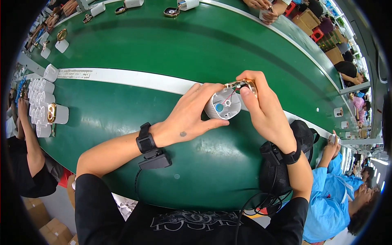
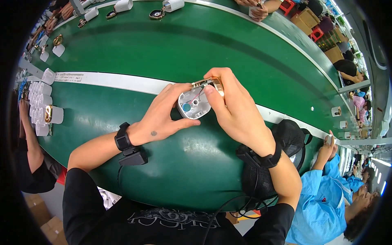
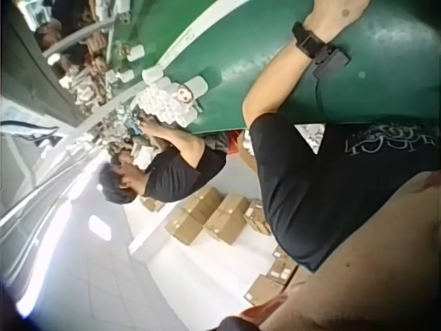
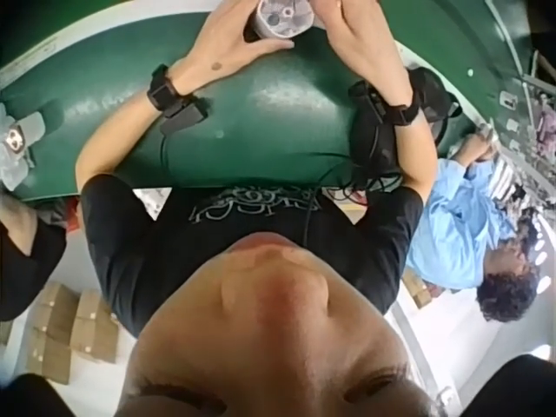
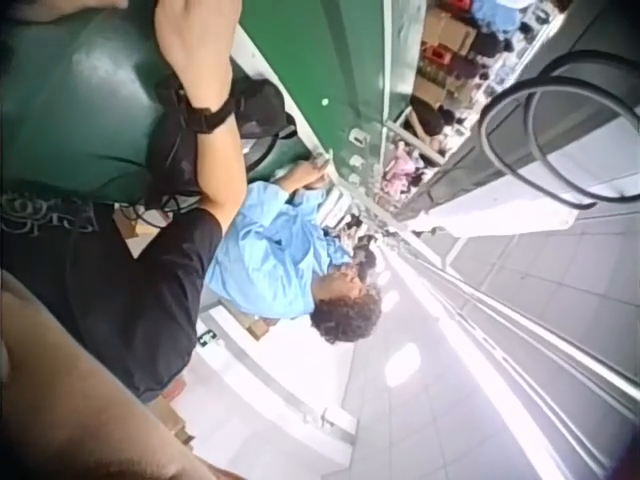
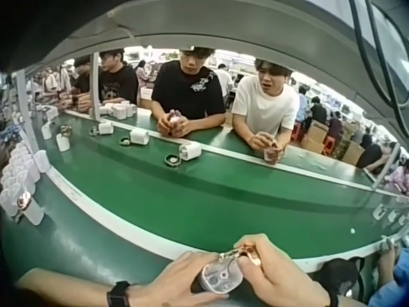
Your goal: Assembling components of small electronic devices, fitting internal parts and covers together on a production line.
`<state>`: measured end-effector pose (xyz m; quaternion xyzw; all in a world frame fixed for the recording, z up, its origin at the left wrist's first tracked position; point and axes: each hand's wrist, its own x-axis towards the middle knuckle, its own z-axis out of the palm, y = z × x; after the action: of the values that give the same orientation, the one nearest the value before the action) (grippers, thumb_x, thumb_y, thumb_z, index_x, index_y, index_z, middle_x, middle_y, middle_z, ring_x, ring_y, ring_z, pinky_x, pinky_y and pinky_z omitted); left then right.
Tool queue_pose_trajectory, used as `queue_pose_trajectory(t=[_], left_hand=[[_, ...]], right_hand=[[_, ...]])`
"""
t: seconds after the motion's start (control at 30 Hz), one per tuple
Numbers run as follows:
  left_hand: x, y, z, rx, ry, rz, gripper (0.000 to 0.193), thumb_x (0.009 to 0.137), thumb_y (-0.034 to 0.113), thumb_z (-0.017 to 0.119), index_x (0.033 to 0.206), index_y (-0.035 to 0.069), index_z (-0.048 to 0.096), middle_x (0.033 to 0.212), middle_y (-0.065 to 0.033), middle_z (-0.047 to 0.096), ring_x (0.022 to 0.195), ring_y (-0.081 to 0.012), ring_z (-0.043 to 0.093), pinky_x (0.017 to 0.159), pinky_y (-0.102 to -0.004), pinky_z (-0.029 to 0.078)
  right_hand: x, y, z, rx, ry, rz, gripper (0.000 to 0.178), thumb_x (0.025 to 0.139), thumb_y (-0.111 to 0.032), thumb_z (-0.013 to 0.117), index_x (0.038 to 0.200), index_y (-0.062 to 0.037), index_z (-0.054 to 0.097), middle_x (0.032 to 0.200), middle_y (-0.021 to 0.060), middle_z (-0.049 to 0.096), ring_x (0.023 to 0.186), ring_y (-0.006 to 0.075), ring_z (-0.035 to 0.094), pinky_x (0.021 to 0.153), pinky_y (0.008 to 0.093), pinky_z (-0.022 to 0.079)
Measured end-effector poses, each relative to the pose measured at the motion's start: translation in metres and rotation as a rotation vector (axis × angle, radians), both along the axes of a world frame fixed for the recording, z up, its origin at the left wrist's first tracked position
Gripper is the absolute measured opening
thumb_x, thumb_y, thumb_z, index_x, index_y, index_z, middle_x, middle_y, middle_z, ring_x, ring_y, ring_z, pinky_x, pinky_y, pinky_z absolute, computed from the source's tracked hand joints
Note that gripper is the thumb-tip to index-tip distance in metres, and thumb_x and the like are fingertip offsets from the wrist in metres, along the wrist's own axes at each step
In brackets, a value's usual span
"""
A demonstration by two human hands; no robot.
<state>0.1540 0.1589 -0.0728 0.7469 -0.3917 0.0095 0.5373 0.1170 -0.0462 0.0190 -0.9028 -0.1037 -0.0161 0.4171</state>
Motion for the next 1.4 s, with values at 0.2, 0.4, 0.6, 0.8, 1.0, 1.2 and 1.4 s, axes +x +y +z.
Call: queue_pose_trajectory(t=[0.2, 0.4, 0.6, 0.8, 1.0, 1.2, 1.4], left_hand=[[0.002, 0.0, 0.002, 0.087, -0.091, 0.022, 0.079, 0.08, 0.028, 0.089, 0.142, 0.001, 0.048, 0.123, -0.0157, 0.06, 0.103, -0.0306, 0.056, 0.081, -0.0415, 0.051], [-0.003, 0.0, 0.001, 0.21, 0.038, -0.034, 0.073, 0.082, 0.03, 0.085, 0.138, 0.0, 0.05, 0.113, -0.0181, 0.064, 0.094, -0.0357, 0.06, 0.083, -0.0432, 0.05], [-0.009, 0.004, 0.019, 0.308, 0.234, -0.031, 0.073, 0.083, 0.032, 0.083, 0.139, -0.001, 0.05, 0.108, -0.0186, 0.062, 0.084, -0.0349, 0.066, 0.075, -0.0435, 0.054], [-0.014, 0.004, 0.021, -0.003, 0.624, -0.17, 0.062, 0.093, 0.035, 0.074, 0.139, -0.001, 0.051, 0.111, -0.0173, 0.06, 0.077, -0.0242, 0.071, 0.07, -0.0388, 0.057], [-0.01, 0.0, 0.014, -0.134, 0.753, -0.183, 0.051, 0.101, 0.034, 0.063, 0.139, 0.001, 0.053, 0.113, -0.0176, 0.058, 0.071, -0.0191, 0.07, 0.064, -0.0338, 0.057], [-0.007, 0.002, 0.02, -0.142, 0.943, -0.209, 0.041, 0.103, 0.026, 0.053, 0.135, 0.0, 0.056, 0.114, -0.0181, 0.057, 0.07, -0.0192, 0.07, 0.057, -0.0312, 0.056], [-0.006, 0.003, 0.023, -0.153, 0.983, -0.236, 0.039, 0.1, 0.022, 0.052, 0.13, -0.002, 0.058, 0.106, -0.017, 0.059, 0.071, -0.0196, 0.07, 0.055, -0.0315, 0.056]], right_hand=[[-0.003, 0.004, -0.005, -0.024, -0.082, 0.013, 0.027, 0.105, -0.013, 0.051, 0.13, -0.002, 0.052, 0.106, 0.0124, 0.061, 0.095, 0.023, 0.059, 0.089, 0.0344, 0.048], [-0.002, 0.005, -0.01, -0.051, -0.185, 0.17, 0.03, 0.104, -0.015, 0.053, 0.131, -0.0007, 0.052, 0.113, 0.0159, 0.059, 0.102, 0.027, 0.059, 0.093, 0.0362, 0.048], [-0.001, -0.002, -0.008, -0.063, -0.161, 0.167, 0.034, 0.107, -0.026, 0.049, 0.127, 0.0, 0.055, 0.114, 0.0145, 0.058, 0.104, 0.0257, 0.059, 0.094, 0.0368, 0.047], [-0.001, 0.0, -0.008, -0.124, -0.125, 0.128, 0.042, 0.109, -0.036, 0.044, 0.124, 0.0, 0.059, 0.115, 0.0135, 0.059, 0.105, 0.0252, 0.059, 0.094, 0.0357, 0.046], [0.0, 0.001, -0.012, -0.15, -0.157, 0.192, 0.035, 0.105, -0.028, 0.051, 0.126, -0.002, 0.06, 0.115, 0.0164, 0.059, 0.103, 0.0303, 0.061, 0.091, 0.0382, 0.049], [0.002, 0.004, -0.014, -0.188, -0.115, 0.247, 0.033, 0.104, -0.026, 0.056, 0.128, -0.0029, 0.06, 0.116, 0.0184, 0.059, 0.104, 0.0336, 0.062, 0.09, 0.0406, 0.051], [-0.001, 0.004, -0.008, -0.258, -0.023, 0.212, 0.036, 0.103, -0.03, 0.058, 0.129, -0.0037, 0.061, 0.118, 0.019, 0.059, 0.105, 0.0351, 0.062, 0.089, 0.0418, 0.052]])
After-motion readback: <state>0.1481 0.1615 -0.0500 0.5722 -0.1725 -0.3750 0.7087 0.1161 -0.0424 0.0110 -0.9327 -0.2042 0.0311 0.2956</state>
